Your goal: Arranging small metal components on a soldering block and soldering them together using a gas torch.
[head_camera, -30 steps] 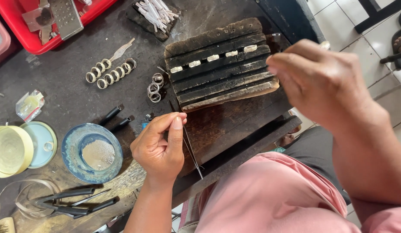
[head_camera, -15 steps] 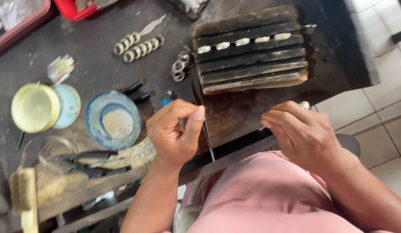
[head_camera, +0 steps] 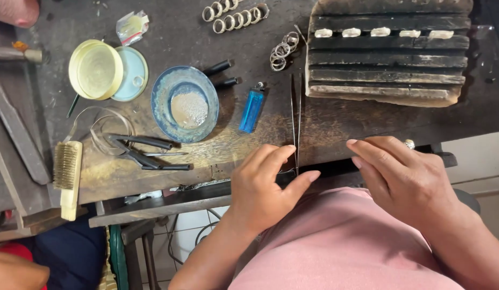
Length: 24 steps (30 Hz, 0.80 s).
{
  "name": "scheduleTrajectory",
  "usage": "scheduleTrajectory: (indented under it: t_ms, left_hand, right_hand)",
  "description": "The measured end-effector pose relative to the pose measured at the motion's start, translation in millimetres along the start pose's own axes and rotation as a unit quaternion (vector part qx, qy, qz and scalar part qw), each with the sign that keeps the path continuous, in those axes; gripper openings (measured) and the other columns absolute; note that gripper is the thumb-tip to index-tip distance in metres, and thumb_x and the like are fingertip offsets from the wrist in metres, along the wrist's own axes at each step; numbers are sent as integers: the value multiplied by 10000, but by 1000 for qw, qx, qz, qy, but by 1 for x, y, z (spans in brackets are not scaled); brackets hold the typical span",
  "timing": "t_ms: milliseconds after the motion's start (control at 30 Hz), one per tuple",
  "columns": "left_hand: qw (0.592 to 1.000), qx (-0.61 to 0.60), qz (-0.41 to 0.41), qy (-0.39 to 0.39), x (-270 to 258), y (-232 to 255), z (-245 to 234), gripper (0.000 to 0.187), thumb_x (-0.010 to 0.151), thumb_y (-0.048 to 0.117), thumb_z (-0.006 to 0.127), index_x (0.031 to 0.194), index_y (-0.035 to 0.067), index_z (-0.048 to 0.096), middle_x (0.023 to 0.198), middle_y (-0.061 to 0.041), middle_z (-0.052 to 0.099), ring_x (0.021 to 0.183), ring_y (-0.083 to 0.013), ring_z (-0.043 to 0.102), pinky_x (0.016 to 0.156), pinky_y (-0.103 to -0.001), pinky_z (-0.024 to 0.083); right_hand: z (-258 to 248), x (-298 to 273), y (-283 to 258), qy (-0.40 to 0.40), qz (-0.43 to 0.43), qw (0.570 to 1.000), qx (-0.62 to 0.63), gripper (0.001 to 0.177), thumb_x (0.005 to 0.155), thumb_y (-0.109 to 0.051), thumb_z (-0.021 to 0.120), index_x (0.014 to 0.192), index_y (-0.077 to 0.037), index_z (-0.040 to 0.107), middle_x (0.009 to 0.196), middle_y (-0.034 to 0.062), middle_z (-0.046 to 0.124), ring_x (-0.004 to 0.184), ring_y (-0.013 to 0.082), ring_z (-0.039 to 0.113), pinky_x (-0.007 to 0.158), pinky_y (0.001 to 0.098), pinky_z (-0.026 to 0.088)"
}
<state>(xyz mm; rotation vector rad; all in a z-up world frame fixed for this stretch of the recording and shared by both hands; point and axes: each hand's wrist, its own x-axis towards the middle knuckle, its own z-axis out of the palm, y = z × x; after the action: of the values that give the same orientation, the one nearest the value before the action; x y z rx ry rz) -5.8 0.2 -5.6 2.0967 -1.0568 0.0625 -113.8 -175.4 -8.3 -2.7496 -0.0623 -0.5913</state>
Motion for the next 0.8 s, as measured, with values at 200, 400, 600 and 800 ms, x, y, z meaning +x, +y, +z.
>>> scheduleTrajectory:
  t_ms: [200, 400, 600, 800]
  left_hand:
    - [999, 46, -15, -21, -5, -8, 15, 253, 765, 124, 657, 973, 64, 526, 635, -4, 503, 555, -197, 527, 517, -322, 427]
    - [996, 84, -15, -20, 5, -13, 8, 230, 753, 36, 614, 970, 52, 540, 649, -27, 539, 584, -213, 543, 542, -343, 444]
    - [990, 122, 6, 64, 18, -20, -7, 143, 804, 87, 619, 908, 5, 565, 773, -97, 556, 679, -245, 520, 593, -340, 435]
    - [978, 204, -35, 28, 30, -46, 5, 353, 791, 133, 641, 1093, 2, 516, 986, -130, 539, 839, -316, 510, 738, -403, 442]
  right_hand:
    - [2, -3, -1, -14, -2, 1000, 1, 169, 854, -96, 544, 999, -38, 607, 882, 39, 614, 675, 127, 569, 505, 232, 410]
    - [-1, -5, 1, -6, 4, 1000, 16, 175, 853, -79, 546, 1000, -8, 609, 890, 68, 626, 695, 145, 585, 528, 244, 447]
    - [-3, -7, -1, -1, 6, 1000, 19, 160, 850, -75, 559, 988, -16, 615, 883, 55, 624, 680, 132, 573, 523, 240, 432]
    - [-5, -7, -3, -4, 8, 999, 38, 165, 837, -69, 552, 982, -10, 605, 886, 60, 626, 680, 144, 580, 528, 252, 442]
